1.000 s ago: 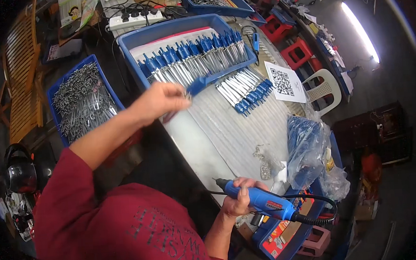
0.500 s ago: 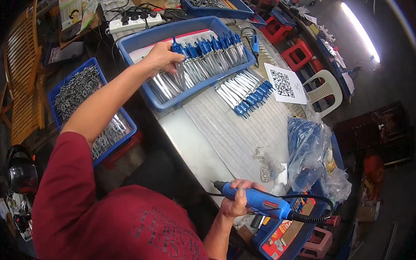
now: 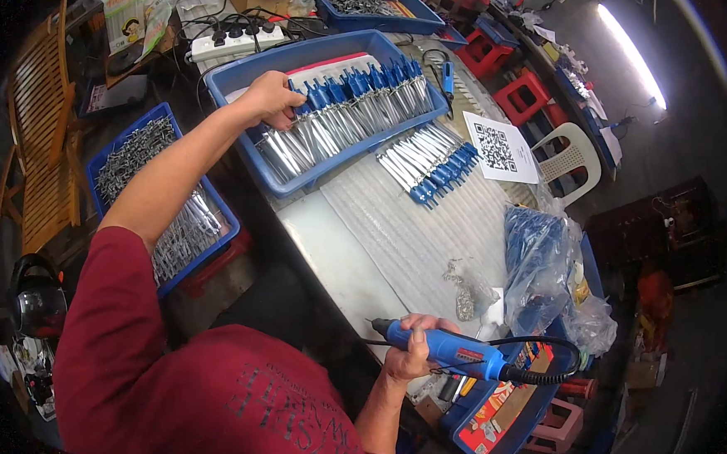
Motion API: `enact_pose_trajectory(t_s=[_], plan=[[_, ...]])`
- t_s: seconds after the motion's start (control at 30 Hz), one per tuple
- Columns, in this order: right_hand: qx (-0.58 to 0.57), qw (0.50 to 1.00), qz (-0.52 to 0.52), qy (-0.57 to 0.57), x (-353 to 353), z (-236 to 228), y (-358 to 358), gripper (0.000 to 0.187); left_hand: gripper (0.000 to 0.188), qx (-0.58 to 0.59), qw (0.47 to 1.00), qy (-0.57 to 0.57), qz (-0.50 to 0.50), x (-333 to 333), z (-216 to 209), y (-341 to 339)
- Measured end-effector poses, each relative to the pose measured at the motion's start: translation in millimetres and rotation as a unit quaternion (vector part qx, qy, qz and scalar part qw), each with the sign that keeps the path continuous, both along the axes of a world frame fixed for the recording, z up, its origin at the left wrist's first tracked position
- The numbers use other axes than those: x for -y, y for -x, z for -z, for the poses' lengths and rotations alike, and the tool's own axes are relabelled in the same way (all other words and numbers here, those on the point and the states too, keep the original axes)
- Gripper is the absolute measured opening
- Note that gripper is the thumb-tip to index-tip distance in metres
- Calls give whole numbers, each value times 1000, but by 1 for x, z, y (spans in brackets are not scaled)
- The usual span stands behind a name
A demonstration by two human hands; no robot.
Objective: Assembling screwdriver bits into handles using an electric driver tool at a workstation.
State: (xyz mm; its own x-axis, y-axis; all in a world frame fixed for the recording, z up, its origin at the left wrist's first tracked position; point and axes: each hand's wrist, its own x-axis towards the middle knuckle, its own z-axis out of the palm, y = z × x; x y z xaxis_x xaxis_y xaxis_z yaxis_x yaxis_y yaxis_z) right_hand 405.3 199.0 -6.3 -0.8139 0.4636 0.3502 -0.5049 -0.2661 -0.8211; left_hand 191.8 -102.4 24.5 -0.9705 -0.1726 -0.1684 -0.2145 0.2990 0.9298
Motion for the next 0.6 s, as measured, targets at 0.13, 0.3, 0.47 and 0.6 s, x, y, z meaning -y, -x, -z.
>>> enact_pose_trajectory(t_s=[0.13, 0.3, 0.47, 0.6], plan=[[5, 1000, 7, -5, -1, 2, 1, 44, 22, 16, 999, 19, -39, 3, -2, 1], [14, 1000, 2, 11, -3, 3, 0, 44, 28, 11, 989, 146, -28, 5, -11, -1], [16, 1000, -2, 16, -3, 3, 0, 44, 28, -67, 931, 358, 22, 7, -12, -6], [12, 1000, -2, 13, -3, 3, 0, 44, 30, -75, 875, 479, 7, 4, -17, -15]])
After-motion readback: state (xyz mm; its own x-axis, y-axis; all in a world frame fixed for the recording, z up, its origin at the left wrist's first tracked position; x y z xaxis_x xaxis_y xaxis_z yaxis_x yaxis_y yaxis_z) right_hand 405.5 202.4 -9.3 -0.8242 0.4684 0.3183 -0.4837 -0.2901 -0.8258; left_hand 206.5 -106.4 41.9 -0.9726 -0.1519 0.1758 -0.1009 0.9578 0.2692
